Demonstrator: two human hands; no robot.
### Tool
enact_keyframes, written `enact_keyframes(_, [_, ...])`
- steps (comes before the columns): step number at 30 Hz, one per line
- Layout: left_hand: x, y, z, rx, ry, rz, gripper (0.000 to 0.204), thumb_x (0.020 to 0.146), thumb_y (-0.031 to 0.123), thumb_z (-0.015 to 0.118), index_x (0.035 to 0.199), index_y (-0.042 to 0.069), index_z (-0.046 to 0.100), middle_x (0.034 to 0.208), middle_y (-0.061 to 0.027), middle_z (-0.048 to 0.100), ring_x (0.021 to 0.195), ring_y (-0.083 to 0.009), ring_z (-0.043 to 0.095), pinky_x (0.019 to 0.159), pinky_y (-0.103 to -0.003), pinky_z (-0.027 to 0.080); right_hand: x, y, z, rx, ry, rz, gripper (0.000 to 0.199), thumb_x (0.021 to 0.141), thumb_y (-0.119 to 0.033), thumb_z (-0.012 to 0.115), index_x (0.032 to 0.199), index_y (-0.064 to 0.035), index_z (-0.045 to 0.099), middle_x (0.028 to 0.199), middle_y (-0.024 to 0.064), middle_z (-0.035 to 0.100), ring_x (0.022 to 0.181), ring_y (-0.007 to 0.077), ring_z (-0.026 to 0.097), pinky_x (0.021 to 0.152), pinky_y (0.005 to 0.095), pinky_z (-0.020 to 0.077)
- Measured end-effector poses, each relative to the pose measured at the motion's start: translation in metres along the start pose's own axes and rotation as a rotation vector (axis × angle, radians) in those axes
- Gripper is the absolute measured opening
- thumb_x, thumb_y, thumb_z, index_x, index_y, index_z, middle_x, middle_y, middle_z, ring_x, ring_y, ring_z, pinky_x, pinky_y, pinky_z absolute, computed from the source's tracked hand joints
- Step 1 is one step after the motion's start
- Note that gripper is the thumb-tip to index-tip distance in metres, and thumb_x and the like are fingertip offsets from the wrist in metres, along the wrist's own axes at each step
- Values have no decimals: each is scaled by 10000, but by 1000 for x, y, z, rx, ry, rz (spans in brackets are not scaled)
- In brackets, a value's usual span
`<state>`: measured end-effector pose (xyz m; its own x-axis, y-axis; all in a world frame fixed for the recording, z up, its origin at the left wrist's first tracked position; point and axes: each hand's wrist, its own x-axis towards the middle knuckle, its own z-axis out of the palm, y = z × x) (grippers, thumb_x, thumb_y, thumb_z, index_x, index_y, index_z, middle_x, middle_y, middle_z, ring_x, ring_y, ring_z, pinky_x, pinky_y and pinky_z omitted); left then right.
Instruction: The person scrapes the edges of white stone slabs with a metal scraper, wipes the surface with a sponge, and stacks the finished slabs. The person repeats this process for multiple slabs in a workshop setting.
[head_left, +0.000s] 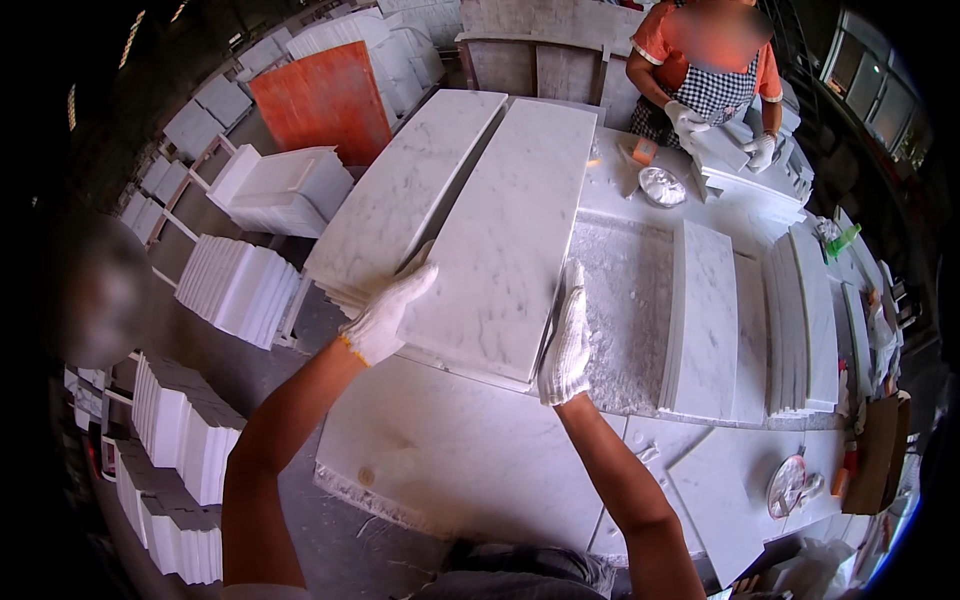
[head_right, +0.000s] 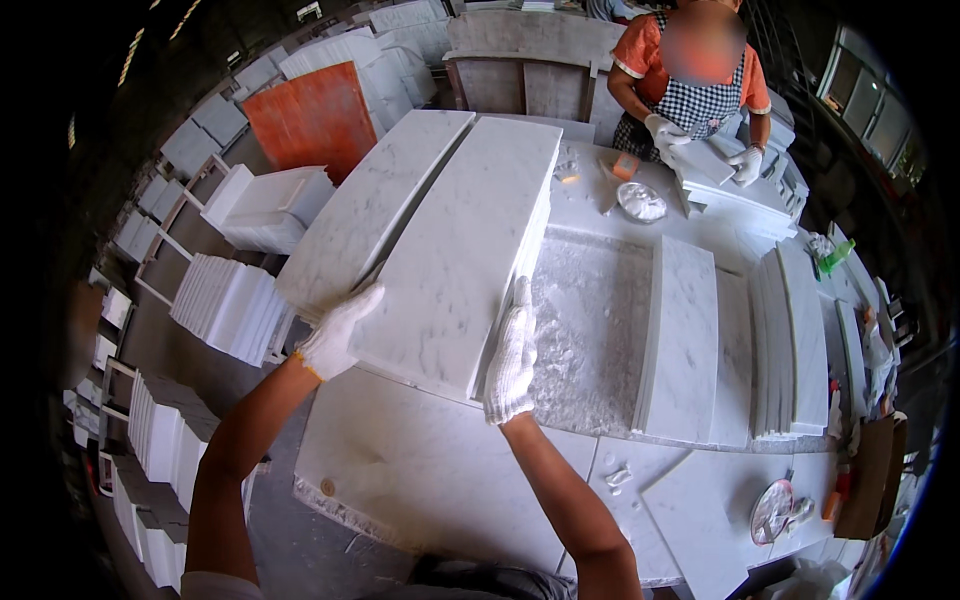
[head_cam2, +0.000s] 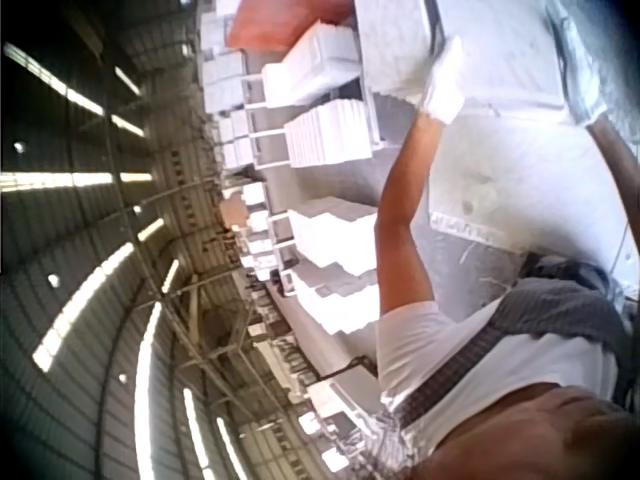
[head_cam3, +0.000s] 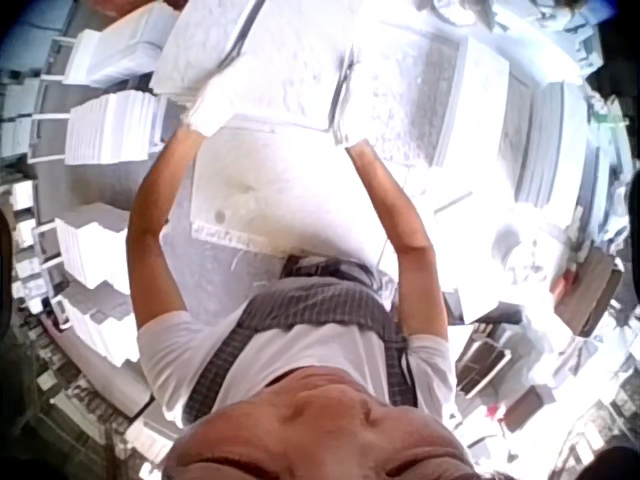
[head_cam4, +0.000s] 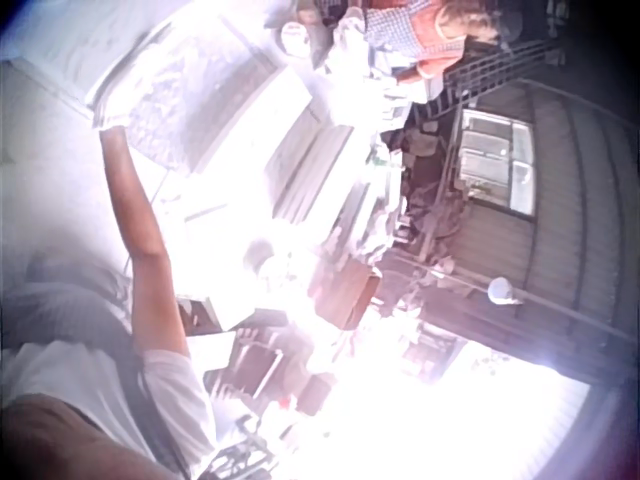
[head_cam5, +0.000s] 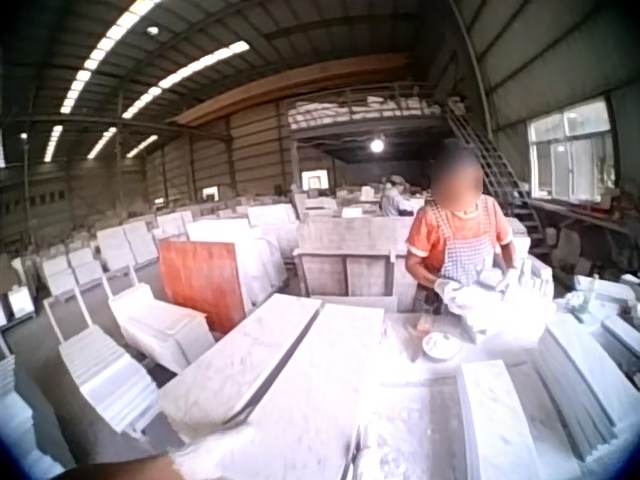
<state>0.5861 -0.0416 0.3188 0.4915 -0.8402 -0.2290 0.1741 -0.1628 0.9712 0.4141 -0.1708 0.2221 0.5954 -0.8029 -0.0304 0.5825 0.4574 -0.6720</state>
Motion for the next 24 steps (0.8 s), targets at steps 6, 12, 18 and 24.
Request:
enact_keyframes(6, [17, -24, -13, -288, 16, -126, 437, 1007, 282, 526, 1401, 98, 486, 1325, 2, 553, 1209, -142, 524, 1027, -344, 446, -1, -6, 24, -262, 175, -152, 521, 1071, -303, 339, 1499, -7, 302, 1542, 77, 331, 1418, 175, 300, 1182, 315, 212])
enact_keyframes(12, [15, -23, -6, -353, 51, -184, 570, 994, 253, 531, 1504, 81, 345, 1460, -9, 433, 1325, -117, 389, 1095, -302, 321, -4, -8, 35, -228, 329, -114, 500, 1073, -304, 346, 1482, -16, 352, 1511, 53, 383, 1391, 144, 338, 1161, 291, 251])
enact_keyframes(18, [16, -17, -3, -316, 12, -157, 592, 999, 232, 516, 1524, 76, 291, 1495, -20, 391, 1350, -125, 367, 1131, -308, 266, 3, 12, 3, -357, 260, -221, 476, 1070, -271, 363, 1466, -9, 376, 1497, 62, 402, 1369, 152, 373, 1155, 293, 268])
enact_keyframes(24, [21, -14, -10, -180, 46, -79, 433, 994, 241, 549, 1380, 52, 498, 1315, -17, 553, 1213, -127, 508, 1031, -312, 417, 10, 6, 8, -326, 146, -205, 539, 1067, -286, 364, 1522, -24, 241, 1578, 61, 264, 1439, 179, 266, 1196, 321, 195])
